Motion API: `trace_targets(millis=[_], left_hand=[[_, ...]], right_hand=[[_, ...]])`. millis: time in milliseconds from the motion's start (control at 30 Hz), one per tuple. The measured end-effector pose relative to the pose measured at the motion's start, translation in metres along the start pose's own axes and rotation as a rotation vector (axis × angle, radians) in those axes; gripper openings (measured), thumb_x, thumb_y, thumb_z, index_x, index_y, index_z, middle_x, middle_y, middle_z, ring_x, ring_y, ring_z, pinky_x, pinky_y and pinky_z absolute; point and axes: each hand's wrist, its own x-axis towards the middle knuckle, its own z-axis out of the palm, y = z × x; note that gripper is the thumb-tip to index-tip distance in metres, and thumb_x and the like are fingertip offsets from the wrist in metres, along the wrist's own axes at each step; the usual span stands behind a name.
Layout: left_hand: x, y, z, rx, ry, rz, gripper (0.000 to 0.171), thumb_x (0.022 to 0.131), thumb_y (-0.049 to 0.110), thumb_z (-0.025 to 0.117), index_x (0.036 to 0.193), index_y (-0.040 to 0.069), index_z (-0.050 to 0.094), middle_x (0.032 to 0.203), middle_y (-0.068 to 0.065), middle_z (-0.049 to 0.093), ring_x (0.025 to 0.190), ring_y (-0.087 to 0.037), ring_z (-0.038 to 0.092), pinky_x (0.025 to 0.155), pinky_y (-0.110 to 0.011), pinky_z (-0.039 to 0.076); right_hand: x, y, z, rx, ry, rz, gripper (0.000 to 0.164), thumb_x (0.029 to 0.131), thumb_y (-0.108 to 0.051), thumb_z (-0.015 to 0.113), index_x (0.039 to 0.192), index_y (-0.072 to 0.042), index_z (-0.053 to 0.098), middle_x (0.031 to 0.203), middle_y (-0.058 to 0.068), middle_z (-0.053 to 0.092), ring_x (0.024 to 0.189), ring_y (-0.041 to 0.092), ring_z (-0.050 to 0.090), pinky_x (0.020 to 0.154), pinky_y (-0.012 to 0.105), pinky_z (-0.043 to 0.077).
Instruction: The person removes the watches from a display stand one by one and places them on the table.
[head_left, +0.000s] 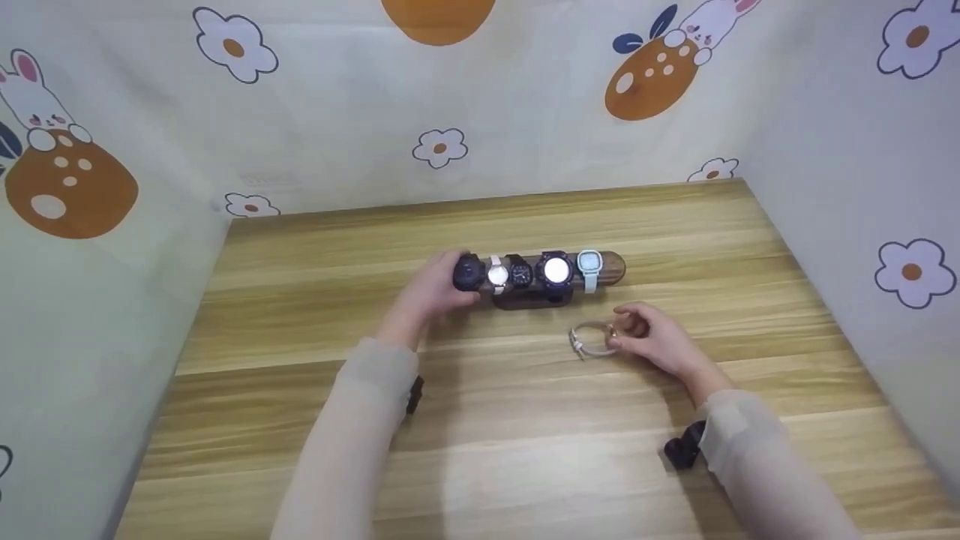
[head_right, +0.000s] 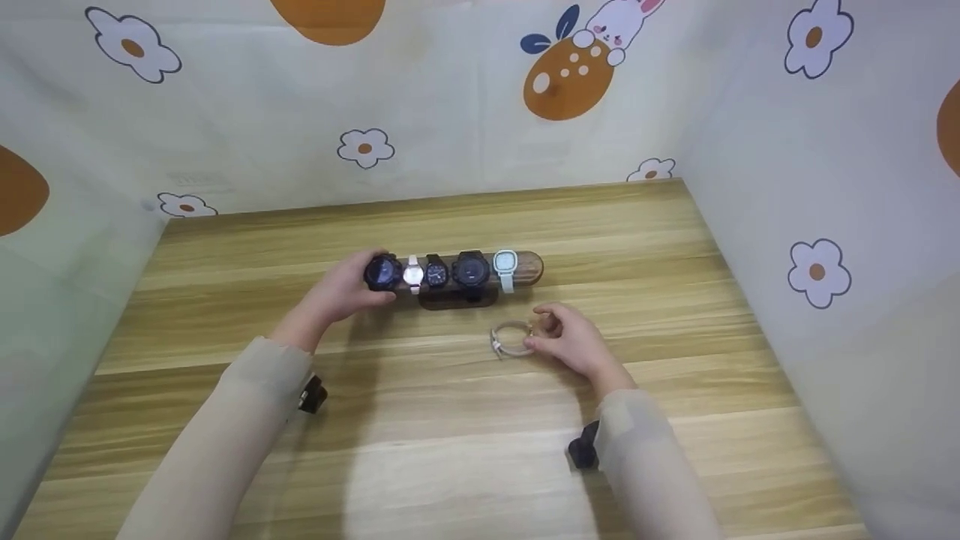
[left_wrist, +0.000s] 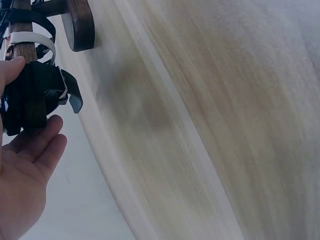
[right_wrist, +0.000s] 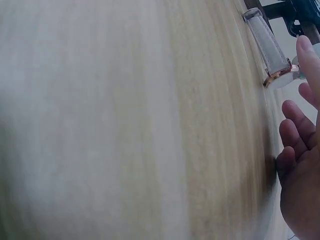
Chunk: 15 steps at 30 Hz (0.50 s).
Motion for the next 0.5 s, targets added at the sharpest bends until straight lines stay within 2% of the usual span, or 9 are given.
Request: trace_targets(millis=[333,500], left_hand=[[0.001,0.001,-0.003,0.019,-0.017,0.004,0.076,0.074,0.020,0.077,0.139,0.006,0.040,0.133,-0.020,0.046,0.120,-0.033,0.046,0.104,-0.045,0.035],[0.001,0.001,-0.004,0.027,-0.031,0.003,0.076,0.075,0.021,0.078,0.140,0.007,0.040,0.135,-0.017,0.046,0.121,-0.033,0.045,0.104,-0.046,0.034]], right_hand=[[0.012,-0.012,-0.017,-0.057,0.137,0.027,0.061,0.078,-0.022,0.076,0.127,0.002,0.050,0.098,0.016,0.057,0.083,0.023,0.051,0.073,0.034,0.045],[0.022,-0.028,-0.025,-0.064,0.145,0.034,0.066,0.077,-0.021,0.077,0.131,0.000,0.047,0.102,0.019,0.054,0.084,0.024,0.046,0.073,0.034,0.041]])
